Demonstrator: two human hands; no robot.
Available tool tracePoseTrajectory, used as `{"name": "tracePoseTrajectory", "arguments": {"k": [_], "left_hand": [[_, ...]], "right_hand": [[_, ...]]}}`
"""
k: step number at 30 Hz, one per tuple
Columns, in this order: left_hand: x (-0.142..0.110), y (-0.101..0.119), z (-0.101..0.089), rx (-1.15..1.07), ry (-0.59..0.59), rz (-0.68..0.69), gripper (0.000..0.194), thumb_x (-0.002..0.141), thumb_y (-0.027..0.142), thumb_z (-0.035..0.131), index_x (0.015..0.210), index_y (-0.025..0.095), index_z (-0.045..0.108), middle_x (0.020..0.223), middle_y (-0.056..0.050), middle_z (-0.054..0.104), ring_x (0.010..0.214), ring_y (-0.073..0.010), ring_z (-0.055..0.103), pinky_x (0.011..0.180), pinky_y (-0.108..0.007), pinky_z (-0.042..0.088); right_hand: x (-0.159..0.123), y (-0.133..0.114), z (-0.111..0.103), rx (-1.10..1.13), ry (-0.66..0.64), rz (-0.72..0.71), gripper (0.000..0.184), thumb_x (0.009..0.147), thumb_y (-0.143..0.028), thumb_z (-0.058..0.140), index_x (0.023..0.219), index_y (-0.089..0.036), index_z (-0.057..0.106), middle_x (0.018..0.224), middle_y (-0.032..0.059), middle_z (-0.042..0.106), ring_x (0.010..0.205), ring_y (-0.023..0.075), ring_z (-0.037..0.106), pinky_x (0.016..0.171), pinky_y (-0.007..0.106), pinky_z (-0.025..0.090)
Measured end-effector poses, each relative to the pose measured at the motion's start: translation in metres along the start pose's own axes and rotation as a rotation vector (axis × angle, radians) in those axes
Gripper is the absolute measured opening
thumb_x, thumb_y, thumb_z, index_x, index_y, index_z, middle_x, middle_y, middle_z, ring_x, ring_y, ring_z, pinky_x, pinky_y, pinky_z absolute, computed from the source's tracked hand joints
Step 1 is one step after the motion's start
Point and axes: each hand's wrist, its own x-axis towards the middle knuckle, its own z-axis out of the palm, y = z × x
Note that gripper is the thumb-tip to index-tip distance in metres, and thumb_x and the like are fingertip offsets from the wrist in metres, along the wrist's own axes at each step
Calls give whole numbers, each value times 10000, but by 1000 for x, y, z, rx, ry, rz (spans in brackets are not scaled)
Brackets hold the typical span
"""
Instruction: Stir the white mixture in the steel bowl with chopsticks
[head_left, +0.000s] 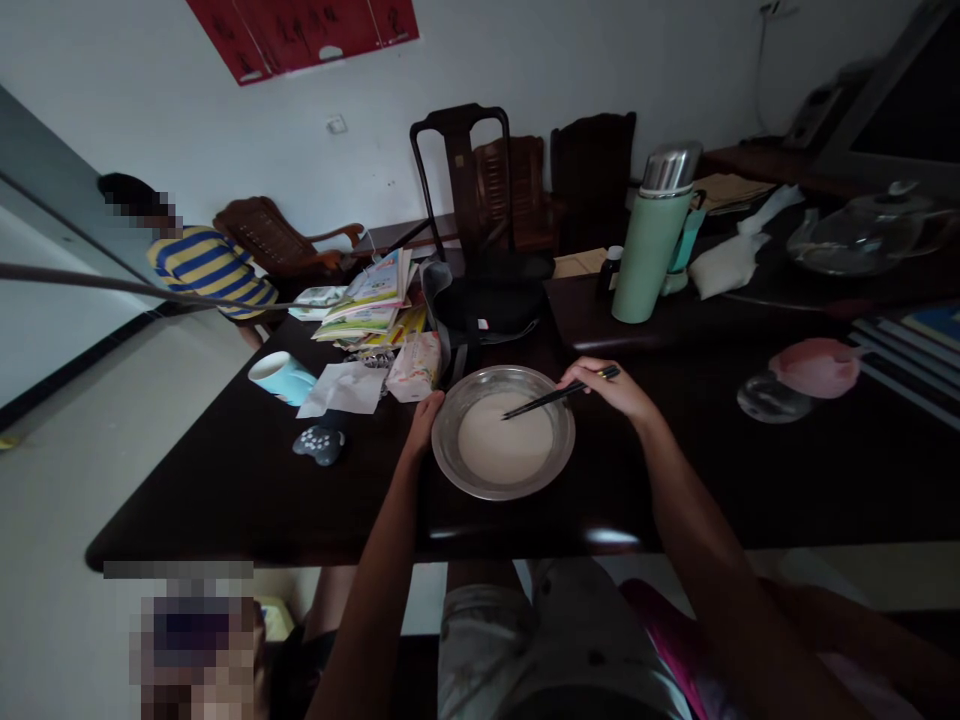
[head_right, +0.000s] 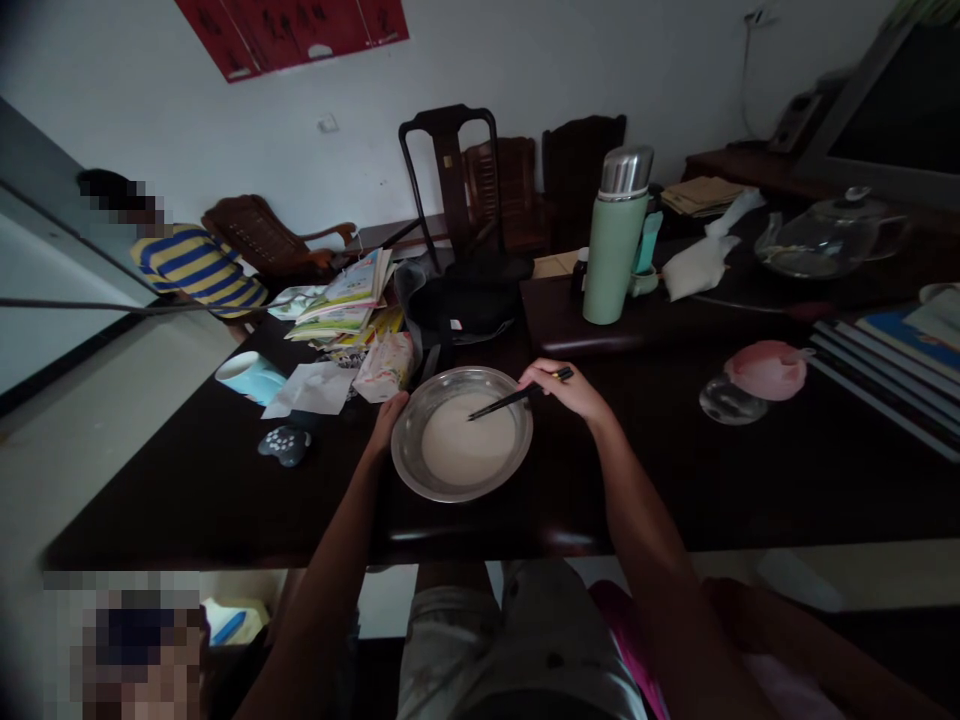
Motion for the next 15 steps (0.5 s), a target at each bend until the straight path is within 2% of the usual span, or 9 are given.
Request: {"name": "tracePoseTrajectory", "arguments": {"k": [1, 3, 7, 9, 11, 13, 15], "left_hand": [[16, -4, 4, 6, 15, 2, 335, 762, 635, 607, 640, 328, 552, 703, 38, 686, 1101, -235, 568, 832, -335, 495], [30, -19, 1, 9, 35, 2, 338, 769, 626, 607, 633, 323, 543, 687, 34, 675, 1101, -232, 564, 833, -335, 485], [30, -47, -17, 7, 51, 15, 312, 759, 602, 637, 645, 325, 551, 723, 30, 687, 1117, -229, 554, 843, -341, 477], [31, -52, -20, -1, 46, 33, 297, 760, 595, 645, 664, 326, 565, 749, 26, 696, 1124, -233, 551, 848, -347, 479], [34, -53, -19, -5, 24, 58, 287, 777, 593, 637, 700, 320, 590, 779, 18, 705, 1135, -241, 547, 863, -359, 484], [35, -53, -18, 0, 0, 82, 299, 808, 597, 611, 745, 304, 615, 823, 8, 715, 1154, -250, 538, 893, -378, 484], [35, -53, -17, 7, -24, 95, 318, 837, 601, 582, 790, 291, 633, 870, 7, 723, 1179, -257, 524, 926, -399, 480]], "right_hand": [[-1, 1, -3, 24, 41, 21, 422, 858, -612, 563, 802, -221, 710, 804, 62, 777, 744, 216, 663, 571, 293, 412], [-2, 2, -6, 74, 53, 55, 412, 859, -605, 566, 803, -218, 695, 730, 56, 769, 681, 207, 654, 551, 289, 392], [-1, 0, 5, 62, -122, 25, 397, 878, -566, 564, 792, -215, 729, 820, 60, 775, 723, 203, 652, 576, 296, 413], [1, -2, 9, 14, -147, -15, 389, 888, -549, 557, 808, -222, 752, 898, 55, 772, 752, 197, 644, 614, 301, 437], [1, -1, 6, -8, -78, -32, 395, 887, -556, 554, 814, -223, 755, 910, 56, 769, 780, 202, 646, 619, 299, 439], [1, 0, 1, 15, 12, -8, 413, 872, -581, 562, 798, -213, 735, 836, 63, 769, 774, 209, 655, 586, 289, 419], [0, 1, -2, 62, 26, 35, 428, 858, -601, 572, 779, -203, 709, 751, 64, 762, 729, 207, 658, 557, 281, 395]]}}
